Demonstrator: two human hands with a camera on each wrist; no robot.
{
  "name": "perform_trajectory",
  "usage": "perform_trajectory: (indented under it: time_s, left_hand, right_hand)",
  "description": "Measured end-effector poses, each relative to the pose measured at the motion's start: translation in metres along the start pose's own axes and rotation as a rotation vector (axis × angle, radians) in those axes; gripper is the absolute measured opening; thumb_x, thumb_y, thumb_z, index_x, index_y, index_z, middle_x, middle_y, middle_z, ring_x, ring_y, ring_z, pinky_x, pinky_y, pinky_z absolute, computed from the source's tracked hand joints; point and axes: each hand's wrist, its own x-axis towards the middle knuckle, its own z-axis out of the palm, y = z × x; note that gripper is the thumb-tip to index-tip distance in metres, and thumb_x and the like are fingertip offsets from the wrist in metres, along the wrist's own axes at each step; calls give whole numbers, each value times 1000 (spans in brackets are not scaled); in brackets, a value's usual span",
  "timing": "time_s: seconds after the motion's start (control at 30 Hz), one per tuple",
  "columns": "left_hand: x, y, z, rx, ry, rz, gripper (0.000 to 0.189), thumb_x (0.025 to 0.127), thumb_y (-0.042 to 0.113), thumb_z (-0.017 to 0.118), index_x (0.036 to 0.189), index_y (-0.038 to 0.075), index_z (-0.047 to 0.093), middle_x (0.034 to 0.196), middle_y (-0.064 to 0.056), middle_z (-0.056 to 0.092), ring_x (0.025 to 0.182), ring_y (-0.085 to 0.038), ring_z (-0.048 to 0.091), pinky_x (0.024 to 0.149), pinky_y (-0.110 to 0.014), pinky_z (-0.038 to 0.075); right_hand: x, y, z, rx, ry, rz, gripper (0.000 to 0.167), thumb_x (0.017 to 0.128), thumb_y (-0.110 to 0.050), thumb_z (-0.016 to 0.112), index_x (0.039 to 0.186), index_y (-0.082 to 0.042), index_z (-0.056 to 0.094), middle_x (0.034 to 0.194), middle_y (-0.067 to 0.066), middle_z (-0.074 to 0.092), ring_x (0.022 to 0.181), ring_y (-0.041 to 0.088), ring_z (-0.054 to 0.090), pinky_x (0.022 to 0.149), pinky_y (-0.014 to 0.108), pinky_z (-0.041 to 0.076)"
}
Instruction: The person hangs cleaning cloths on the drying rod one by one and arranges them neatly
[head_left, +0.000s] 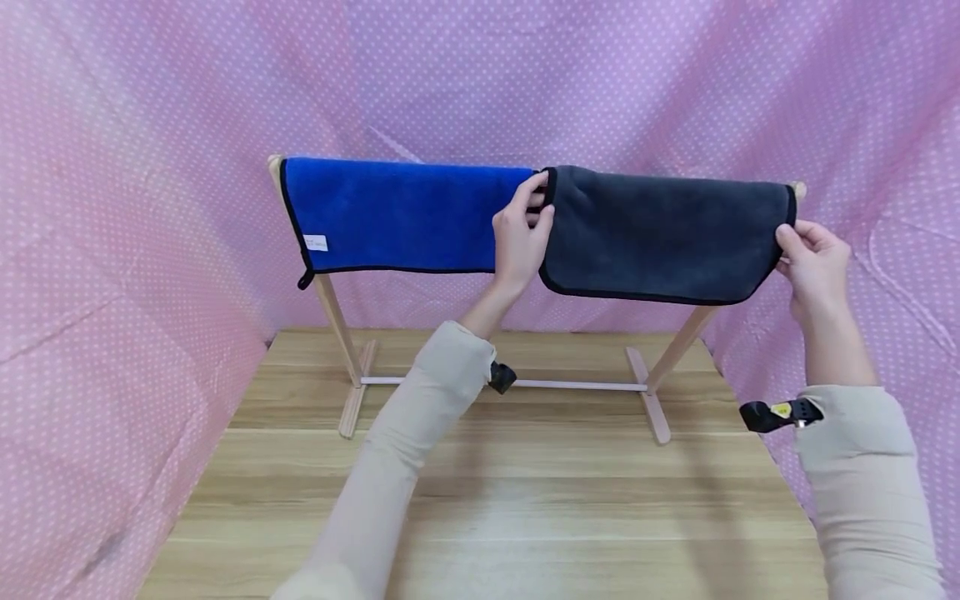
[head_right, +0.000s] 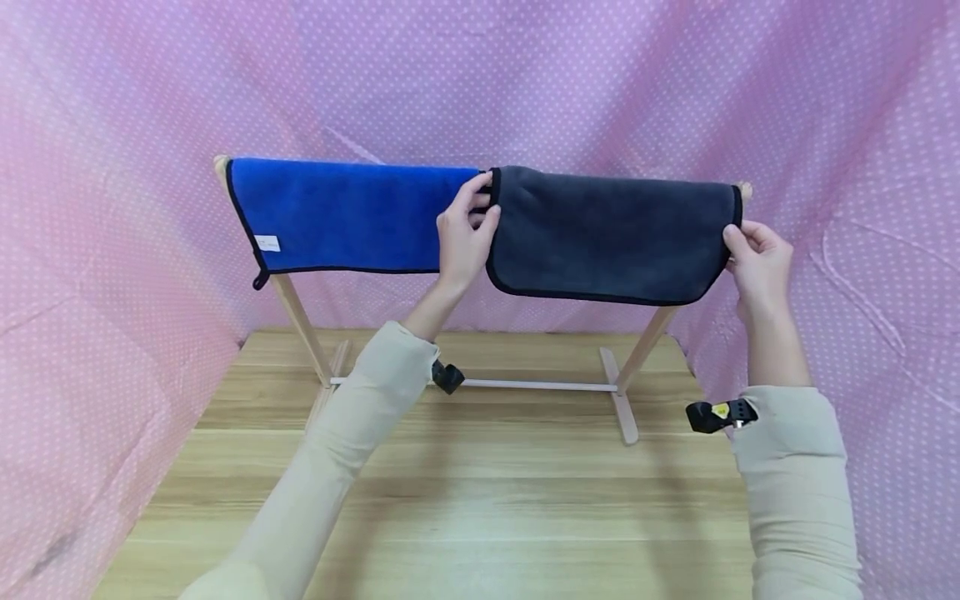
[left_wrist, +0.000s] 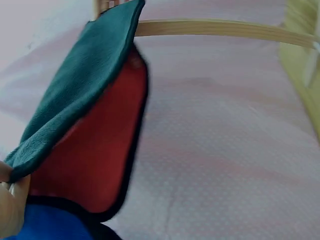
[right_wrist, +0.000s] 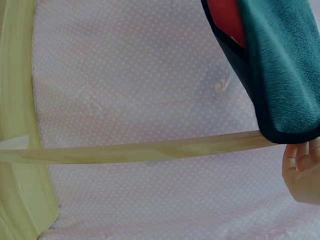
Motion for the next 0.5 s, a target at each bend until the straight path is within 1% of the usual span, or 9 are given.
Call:
perform_trajectory:
  time_s: [0.1, 0.13, 0.2, 0.27, 0.37, 0.43, 0.5]
  left_hand:
    - [6, 6, -1, 21, -2, -57, 35, 87, 0, 55, 122, 0, 56, 98, -15, 67, 76, -18, 64, 69, -15, 49]
    - [6, 5, -1, 27, -4, -66, 35, 88, 0, 55, 123, 0, 55, 98, -15, 67, 76, -18, 64, 68, -15, 49]
    - [3, 3, -2, 36, -14, -60, 37, 88, 1, 55, 126, 1, 53, 96, -16, 67, 73, -18, 63, 67, -16, 49]
    - [-3, -3, -2, 40, -25, -37, 41, 89, 2, 54, 130, 2, 49, 97, -16, 66, 72, -19, 63, 67, -17, 49]
    - [-14, -14, -1, 35, -38, 8, 48, 89, 2, 54, 135, 3, 43, 99, -18, 64, 73, -20, 63, 67, -17, 50]
    - [-20, -20, -1, 29, -36, 40, 49, 88, 0, 55, 135, 3, 42, 100, -18, 63, 74, -21, 63, 67, -17, 51]
    - [-24, -24, 0, 33, -33, 82, 47, 88, -1, 54, 134, 1, 44, 100, -19, 62, 77, -21, 63, 67, -16, 50]
  right_hand:
    - [0, 1, 1, 10, 13, -10, 10, 83, 4, 61, 77, -3, 66, 63, 3, 66, 52, 9, 61, 47, 18, 49]
    - [-1, 2, 1, 4, 16, -12, 10, 83, 3, 61, 77, -3, 66, 63, 3, 66, 52, 9, 61, 47, 18, 49]
    - [-1, 4, 1, 8, 15, -7, 8, 83, 2, 62, 77, -3, 66, 63, 3, 66, 52, 9, 61, 47, 18, 49]
    - [-2, 8, -1, 5, 8, -5, 7, 82, 1, 63, 77, -3, 66, 64, 3, 66, 53, 9, 61, 48, 18, 49]
    - [-4, 13, -2, 10, -27, -9, 5, 81, 2, 65, 79, -2, 65, 67, 3, 67, 55, 9, 62, 50, 18, 50]
    - [-5, 17, -3, 12, -52, -22, 6, 81, 3, 64, 79, -2, 66, 69, 3, 68, 57, 9, 63, 51, 18, 51]
    - [-6, 19, -4, 11, -69, -39, 8, 82, 5, 62, 80, -2, 66, 70, 3, 68, 58, 9, 63, 52, 18, 51]
